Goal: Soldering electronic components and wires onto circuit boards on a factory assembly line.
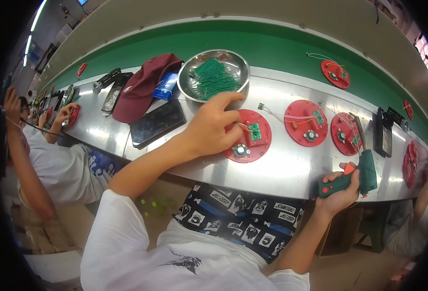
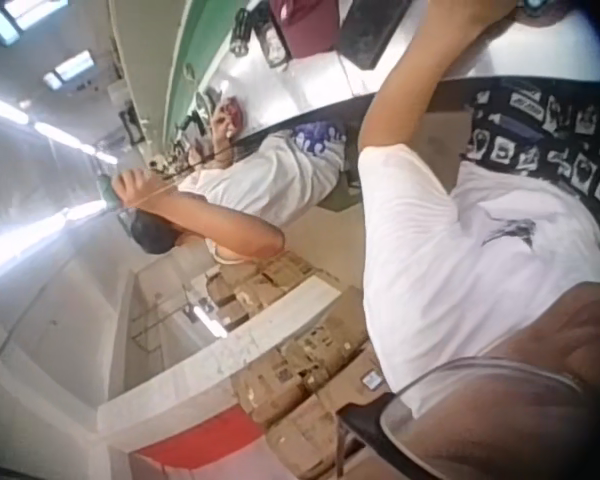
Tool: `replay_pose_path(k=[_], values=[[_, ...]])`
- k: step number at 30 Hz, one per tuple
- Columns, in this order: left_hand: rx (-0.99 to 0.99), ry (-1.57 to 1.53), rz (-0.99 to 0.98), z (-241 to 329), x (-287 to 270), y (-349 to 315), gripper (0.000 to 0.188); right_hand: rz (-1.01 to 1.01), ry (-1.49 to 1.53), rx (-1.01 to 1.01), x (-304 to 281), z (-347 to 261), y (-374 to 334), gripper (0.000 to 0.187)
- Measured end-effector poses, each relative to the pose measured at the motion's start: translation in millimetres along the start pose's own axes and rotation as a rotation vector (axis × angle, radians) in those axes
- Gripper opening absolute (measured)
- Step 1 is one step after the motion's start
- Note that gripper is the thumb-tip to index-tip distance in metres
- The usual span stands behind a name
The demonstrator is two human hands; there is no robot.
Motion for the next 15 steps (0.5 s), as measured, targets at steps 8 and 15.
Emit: replay_pose_path(k=[8, 15], values=[[-0.282, 0.335, -0.111, -63.6, -29.6, 48.2, 0.015, -0.046, -0.002, -0.012, -5.9, 3.9, 8.3, 0.034], [-0.494, 0.379, -0.261, -97.5, -12.7, 31.5, 0.016, -0.037, -0.034, -0.023, 1.4, 5.1, 6.2, 0.032]])
Point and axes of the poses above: each hand's wrist, its own y-axis towards the middle knuckle, its own x-axis out of the palm, z = x × y, the point moved 3 cm from there along y, towards the middle knuckle, and after that the axes turned 2 degrees about -y, right-handed, at the moved point
